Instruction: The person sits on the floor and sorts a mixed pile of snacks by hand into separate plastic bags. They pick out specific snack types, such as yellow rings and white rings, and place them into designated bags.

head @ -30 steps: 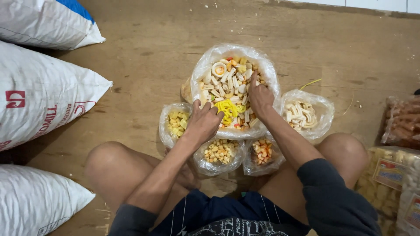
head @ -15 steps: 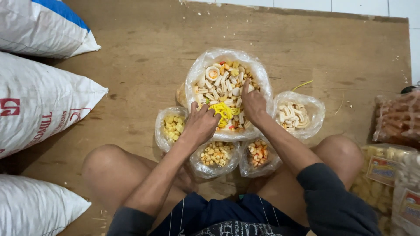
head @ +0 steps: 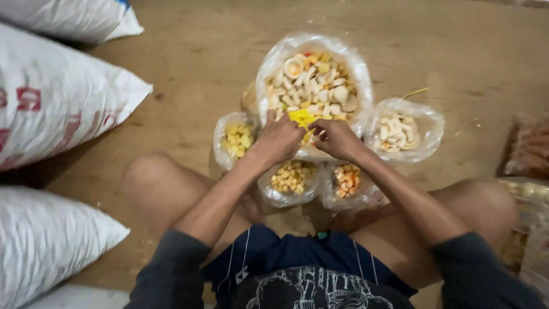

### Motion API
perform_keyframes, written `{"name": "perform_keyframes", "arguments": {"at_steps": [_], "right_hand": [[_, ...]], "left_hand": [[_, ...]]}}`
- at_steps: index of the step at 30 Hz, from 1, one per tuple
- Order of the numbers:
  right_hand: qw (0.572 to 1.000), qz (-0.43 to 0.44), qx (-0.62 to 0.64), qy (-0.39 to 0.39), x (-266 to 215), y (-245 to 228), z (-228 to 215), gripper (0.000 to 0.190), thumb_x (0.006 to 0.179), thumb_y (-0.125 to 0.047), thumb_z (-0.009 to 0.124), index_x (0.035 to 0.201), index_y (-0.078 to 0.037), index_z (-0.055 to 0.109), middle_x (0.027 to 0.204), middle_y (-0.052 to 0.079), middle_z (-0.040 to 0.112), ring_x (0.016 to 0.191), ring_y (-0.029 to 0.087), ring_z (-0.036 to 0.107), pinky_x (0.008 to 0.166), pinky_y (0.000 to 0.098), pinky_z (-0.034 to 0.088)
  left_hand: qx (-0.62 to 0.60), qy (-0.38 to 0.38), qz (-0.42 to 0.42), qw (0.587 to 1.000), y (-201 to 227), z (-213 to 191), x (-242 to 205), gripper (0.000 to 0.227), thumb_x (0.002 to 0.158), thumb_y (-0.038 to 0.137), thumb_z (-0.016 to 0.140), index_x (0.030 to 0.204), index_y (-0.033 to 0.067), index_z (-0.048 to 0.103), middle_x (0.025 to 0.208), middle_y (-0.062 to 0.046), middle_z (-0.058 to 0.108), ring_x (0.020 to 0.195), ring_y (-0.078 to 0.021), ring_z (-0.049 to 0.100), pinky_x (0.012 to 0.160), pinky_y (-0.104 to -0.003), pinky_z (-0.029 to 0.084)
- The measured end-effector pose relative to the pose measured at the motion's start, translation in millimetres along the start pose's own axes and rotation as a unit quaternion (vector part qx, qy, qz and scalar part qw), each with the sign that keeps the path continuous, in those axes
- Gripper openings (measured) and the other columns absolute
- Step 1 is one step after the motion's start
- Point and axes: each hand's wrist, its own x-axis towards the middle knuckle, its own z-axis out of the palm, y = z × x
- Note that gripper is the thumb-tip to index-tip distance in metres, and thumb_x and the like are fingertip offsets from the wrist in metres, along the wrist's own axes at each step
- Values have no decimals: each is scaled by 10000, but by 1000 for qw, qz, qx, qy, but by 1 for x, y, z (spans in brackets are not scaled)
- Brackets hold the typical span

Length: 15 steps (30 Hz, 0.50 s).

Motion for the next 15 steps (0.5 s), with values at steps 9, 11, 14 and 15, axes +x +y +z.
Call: {"name": "perform_keyframes", "arguments": {"at_steps": [9,11,14,15], "right_hand": [[991,-7,-68,-115,-51,-7,42,322,758,-216,782,1048,-95,709,944,118,748,931,320,757,827,472,608],[990,7,-44,-131,-58,-16,42,374,748,-203,803,1097,-105,713,971,116,763,942,309,764,836,444,615],[988,35,-13,-153,-61,-22,32,446,754,-197,811,1179,-116,706,1014,110,783,983,296,765,871,418,614],[986,47,-6,-162,-61,-22,28,463,769,-204,797,1213,-119,695,1029,105,787,1013,295,758,899,420,606]], "left_hand": [[-50,-173,78,981,33,36,-31,274,780,219,747,1019,88,733,951,-140,750,920,-380,714,791,-582,504],[-60,-205,86,973,35,38,-36,265,761,232,771,1003,125,756,982,-120,758,977,-370,720,807,-572,536],[-62,-241,91,964,30,42,-38,263,721,257,814,974,189,791,1000,-85,772,1022,-347,735,814,-555,580],[-54,-247,87,964,27,44,-39,269,700,269,833,961,214,804,985,-70,778,1009,-335,743,805,-550,592]]}}
